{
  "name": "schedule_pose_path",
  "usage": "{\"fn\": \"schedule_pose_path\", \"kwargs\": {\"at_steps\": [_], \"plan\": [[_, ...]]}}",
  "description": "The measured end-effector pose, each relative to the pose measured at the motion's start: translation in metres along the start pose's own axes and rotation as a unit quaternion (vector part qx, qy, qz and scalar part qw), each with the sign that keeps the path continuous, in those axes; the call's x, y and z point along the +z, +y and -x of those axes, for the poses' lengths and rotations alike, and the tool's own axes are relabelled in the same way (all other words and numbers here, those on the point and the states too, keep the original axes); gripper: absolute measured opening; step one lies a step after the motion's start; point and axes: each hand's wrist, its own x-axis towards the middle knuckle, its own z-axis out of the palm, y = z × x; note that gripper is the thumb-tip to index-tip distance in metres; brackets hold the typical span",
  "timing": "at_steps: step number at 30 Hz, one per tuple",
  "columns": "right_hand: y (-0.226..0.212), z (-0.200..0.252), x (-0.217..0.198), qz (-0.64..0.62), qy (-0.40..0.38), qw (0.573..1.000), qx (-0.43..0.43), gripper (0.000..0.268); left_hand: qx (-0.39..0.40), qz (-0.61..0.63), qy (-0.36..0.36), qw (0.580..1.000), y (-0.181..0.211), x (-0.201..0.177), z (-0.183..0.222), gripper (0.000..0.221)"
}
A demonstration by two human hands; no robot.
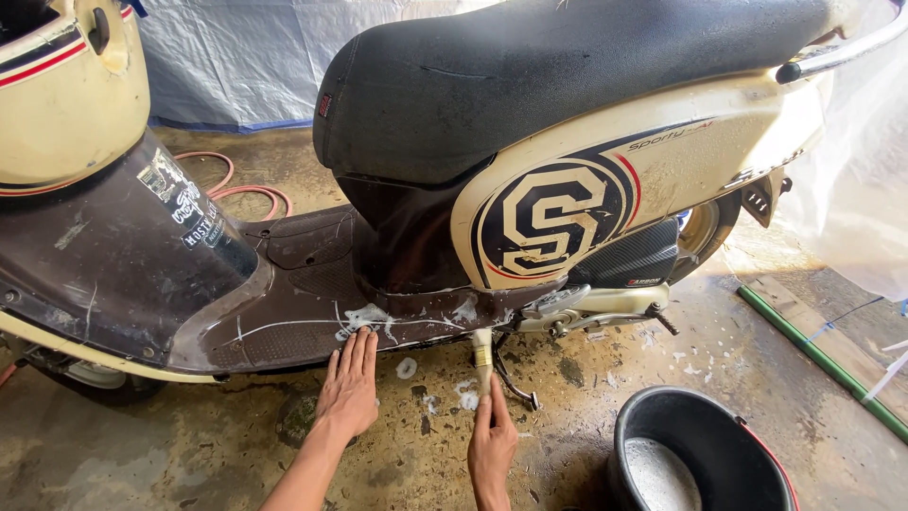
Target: The person scrubs the side panel and footboard of a scooter using a brush and soapy water from a bucket. They repeatedly dip the brush into the bucket and scrub the scooter's bodywork.
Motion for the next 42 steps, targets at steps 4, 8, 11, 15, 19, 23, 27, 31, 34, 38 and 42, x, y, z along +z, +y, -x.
{"fn": "schedule_pose_path", "kwargs": {"at_steps": [4, 8, 11, 15, 19, 23, 27, 31, 34, 38, 42], "plan": [[-0.011, 0.002, -0.002, 0.064, -0.098, 0.992, 0.036, 0.04, -0.005, 0.015, -0.01, 1.0, 0.003, -0.008, 0.005, 0.103], [-0.012, -0.002, -0.002, 0.033, -0.01, 0.999, -0.017, 0.053, -0.005, 0.011, -0.02, 1.0, 0.001, -0.01, 0.003, 0.103], [-0.003, 0.006, 0.003, 0.065, 0.024, 0.997, -0.019, 0.059, 0.003, 0.004, -0.014, 1.0, 0.001, -0.005, 0.003, 0.103], [-0.032, 0.022, 0.006, 0.056, 0.044, 0.997, 0.031, 0.047, 0.001, 0.018, -0.016, 1.0, 0.002, -0.012, 0.005, 0.102], [0.013, 0.008, 0.015, 0.025, -0.032, 0.999, 0.005, 0.049, -0.005, 0.013, -0.025, 1.0, 0.003, -0.01, 0.004, 0.105], [0.002, 0.008, 0.014, 0.105, -0.135, 0.985, 0.034, 0.042, 0.002, 0.013, -0.011, 1.0, -0.001, -0.006, 0.002, 0.107], [0.013, 0.008, 0.011, 0.019, -0.111, 0.992, 0.06, 0.04, -0.001, 0.017, -0.019, 1.0, 0.001, -0.012, 0.005, 0.105], [0.024, 0.0, 0.002, 0.008, -0.016, 1.0, 0.006, 0.046, 0.003, 0.014, -0.018, 1.0, 0.002, -0.008, 0.004, 0.104], [0.022, -0.002, 0.001, 0.038, 0.071, 0.997, -0.001, 0.049, 0.001, 0.014, -0.011, 1.0, 0.0, -0.005, 0.002, 0.102], [0.024, -0.002, 0.005, 0.049, 0.004, 0.999, 0.001, 0.047, 0.005, 0.014, -0.002, 1.0, -0.001, -0.004, 0.001, 0.102], [0.015, 0.006, 0.009, 0.002, -0.013, 1.0, -0.014, 0.041, 0.001, 0.022, -0.012, 1.0, 0.0, -0.012, 0.004, 0.101]]}}
